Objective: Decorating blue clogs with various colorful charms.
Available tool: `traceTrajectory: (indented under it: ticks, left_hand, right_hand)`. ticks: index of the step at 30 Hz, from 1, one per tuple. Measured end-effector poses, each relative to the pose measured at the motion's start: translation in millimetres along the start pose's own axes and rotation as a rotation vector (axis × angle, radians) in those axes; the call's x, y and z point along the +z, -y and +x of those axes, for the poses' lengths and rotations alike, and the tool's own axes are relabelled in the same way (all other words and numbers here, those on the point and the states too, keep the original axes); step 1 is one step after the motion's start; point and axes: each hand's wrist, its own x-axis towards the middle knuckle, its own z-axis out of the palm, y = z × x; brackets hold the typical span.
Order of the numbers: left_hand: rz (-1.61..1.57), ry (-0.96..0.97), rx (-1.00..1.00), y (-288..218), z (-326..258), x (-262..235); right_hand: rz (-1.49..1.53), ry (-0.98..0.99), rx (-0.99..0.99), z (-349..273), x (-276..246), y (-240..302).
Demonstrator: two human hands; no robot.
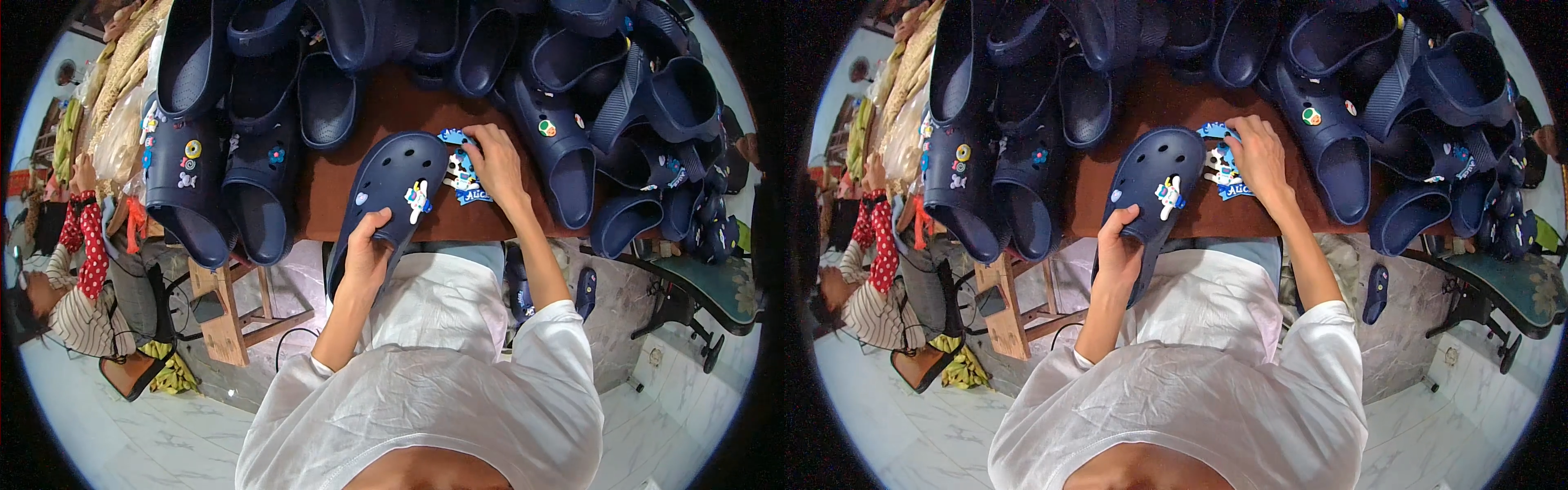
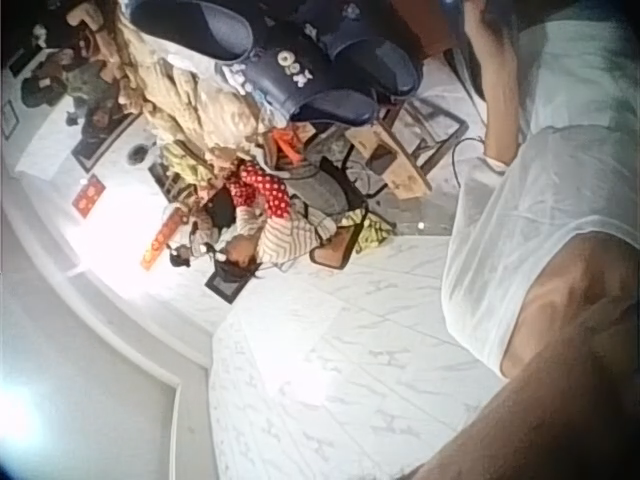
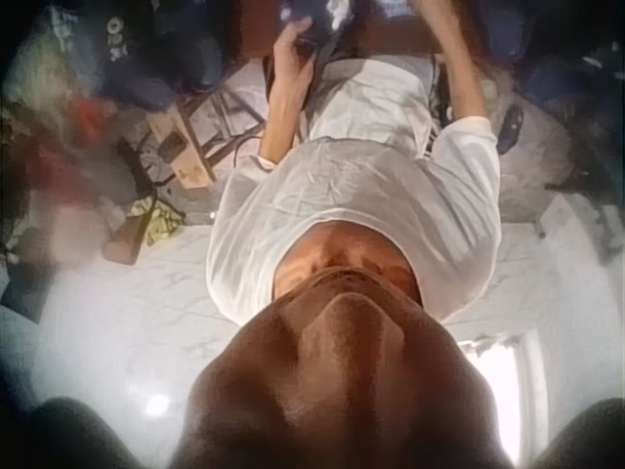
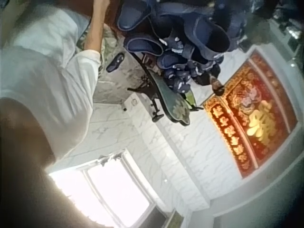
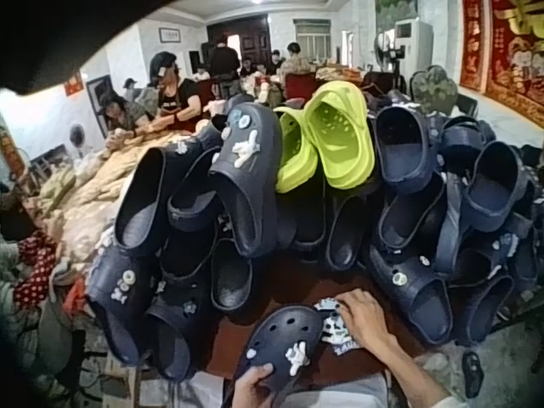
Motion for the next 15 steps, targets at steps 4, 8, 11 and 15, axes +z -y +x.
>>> traceTrajectory:
  ticks: [4,8,11,15]
  left_hand:
    - [-0.025,-0.049,-0.013,1.4,-0.4,0.3]
    - [-0.025,-0.064,-0.026,-0.4,-3.9,3.4]
    - [-0.009,-0.024,-0.048,0.1,-5.0,4.6]
    - [0.028,-0.025,-0.044,0.8,-7.6,10.8]
  right_hand:
    - [-0.011,0.008,-0.01,2.8,1.0,3.6]
    - [0.189,-0.068,0.085,-0.8,-8.0,16.9]
    - [0.33,-0.123,0.146,-5.4,-17.3,33.0]
    - [0.305,-0.114,-0.016,-3.4,-22.6,47.6]
